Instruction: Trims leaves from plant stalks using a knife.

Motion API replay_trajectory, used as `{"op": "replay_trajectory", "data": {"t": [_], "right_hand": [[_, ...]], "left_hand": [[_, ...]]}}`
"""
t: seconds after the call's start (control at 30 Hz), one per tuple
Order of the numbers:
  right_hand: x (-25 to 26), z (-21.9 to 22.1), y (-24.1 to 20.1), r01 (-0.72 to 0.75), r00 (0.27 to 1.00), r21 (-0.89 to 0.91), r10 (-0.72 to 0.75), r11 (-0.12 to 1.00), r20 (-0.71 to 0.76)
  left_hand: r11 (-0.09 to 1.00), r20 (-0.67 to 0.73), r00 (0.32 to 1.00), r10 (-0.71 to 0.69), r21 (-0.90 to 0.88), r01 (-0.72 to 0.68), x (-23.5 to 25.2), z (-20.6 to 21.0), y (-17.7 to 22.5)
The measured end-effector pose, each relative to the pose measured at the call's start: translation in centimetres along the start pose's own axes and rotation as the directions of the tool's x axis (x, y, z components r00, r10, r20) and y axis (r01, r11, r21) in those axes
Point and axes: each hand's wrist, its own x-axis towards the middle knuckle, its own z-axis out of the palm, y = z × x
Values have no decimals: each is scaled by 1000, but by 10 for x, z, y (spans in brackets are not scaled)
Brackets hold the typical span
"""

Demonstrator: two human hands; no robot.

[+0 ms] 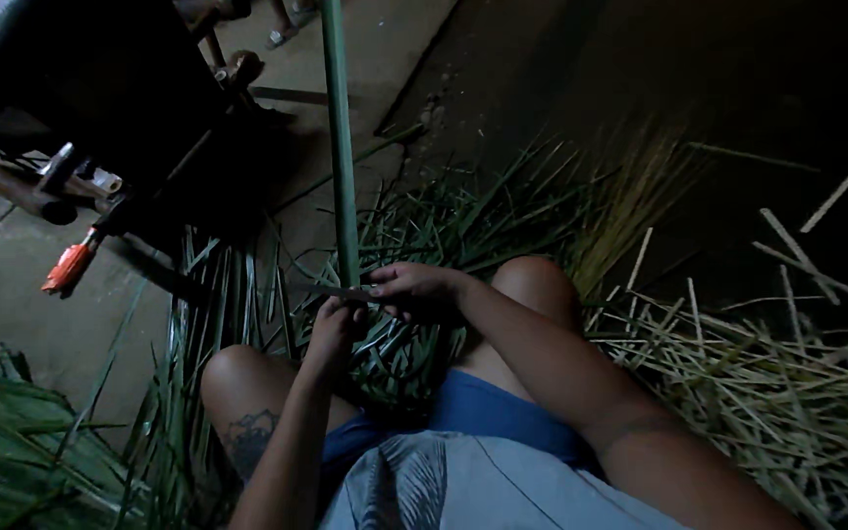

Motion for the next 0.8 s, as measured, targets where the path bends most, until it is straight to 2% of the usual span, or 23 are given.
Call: {"op": "replay_trajectory", "data": {"t": [0.27,0.43,0.63,0.8], "right_hand": [[-2,-5,-2,32,996,36,-35,999,79],[-4,-5,-7,25,998,-15,-24,1000,63],[-3,-7,-7,70,994,-2,-69,998,83],[-5,-4,-8,69,997,8,-69,998,45]], "left_hand": [[1000,33,999,4,20,-5,1,4,4],[999,50,999,-8,32,6,-1,6,8],[1000,60,998,-11,2,11,-2,4,8],[1000,76,997,7,-21,-6,-1,5,8]]}}
